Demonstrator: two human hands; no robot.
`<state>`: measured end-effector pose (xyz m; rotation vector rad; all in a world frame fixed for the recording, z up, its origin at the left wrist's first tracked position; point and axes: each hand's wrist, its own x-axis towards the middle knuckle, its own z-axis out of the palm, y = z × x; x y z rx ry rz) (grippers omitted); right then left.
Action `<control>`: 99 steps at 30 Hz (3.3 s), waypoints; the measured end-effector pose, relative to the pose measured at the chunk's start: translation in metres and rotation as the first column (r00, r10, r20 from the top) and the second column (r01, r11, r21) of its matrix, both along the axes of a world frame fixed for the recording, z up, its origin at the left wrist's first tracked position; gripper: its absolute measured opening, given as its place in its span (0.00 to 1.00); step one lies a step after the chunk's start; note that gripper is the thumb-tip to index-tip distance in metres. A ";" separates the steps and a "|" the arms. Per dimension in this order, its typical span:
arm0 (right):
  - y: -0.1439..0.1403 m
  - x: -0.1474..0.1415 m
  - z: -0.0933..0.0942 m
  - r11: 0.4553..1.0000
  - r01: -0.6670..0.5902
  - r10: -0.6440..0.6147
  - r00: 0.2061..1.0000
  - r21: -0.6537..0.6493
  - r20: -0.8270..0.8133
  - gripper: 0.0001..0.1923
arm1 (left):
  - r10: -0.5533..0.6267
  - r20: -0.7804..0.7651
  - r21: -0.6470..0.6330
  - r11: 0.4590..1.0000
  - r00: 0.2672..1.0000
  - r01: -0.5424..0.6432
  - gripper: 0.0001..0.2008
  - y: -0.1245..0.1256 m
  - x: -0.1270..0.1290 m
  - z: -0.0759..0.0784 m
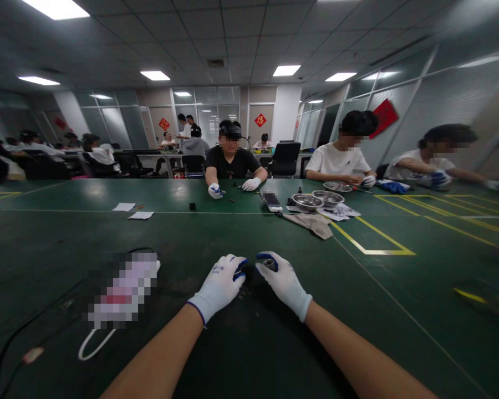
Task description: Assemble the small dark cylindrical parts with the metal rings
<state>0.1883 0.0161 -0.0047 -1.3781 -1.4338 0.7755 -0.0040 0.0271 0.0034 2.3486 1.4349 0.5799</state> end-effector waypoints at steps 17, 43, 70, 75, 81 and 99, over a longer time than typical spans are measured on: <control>0.004 0.002 -0.005 0.998 0.062 -0.058 0.993 0.032 -0.099 0.18 | -0.082 0.037 0.172 0.982 0.996 0.075 0.22 -0.008 -0.002 0.004; -0.001 -0.001 0.000 0.999 0.042 -0.045 0.990 -0.026 -0.135 0.19 | 0.202 -0.128 0.148 0.972 0.971 -0.182 0.22 -0.020 0.003 0.027; 0.001 -0.001 -0.003 0.983 0.164 -0.148 0.974 0.084 -0.170 0.17 | 0.031 -0.119 0.047 0.999 0.992 -0.025 0.16 0.034 0.032 0.014; 0.005 0.001 -0.009 0.926 0.370 -0.327 0.885 0.073 -0.331 0.19 | -0.046 -0.204 -0.001 0.999 0.978 0.047 0.21 0.092 0.092 0.015; 0.012 0.010 -0.016 0.828 0.560 -0.516 0.738 -0.034 -0.435 0.19 | -0.178 -0.296 -0.052 0.984 0.939 0.170 0.28 0.137 0.168 0.006; 0.012 0.000 -0.013 0.912 0.409 -0.384 0.819 -0.035 -0.426 0.21 | -0.167 -0.289 0.065 0.979 0.942 0.194 0.23 0.102 0.058 0.010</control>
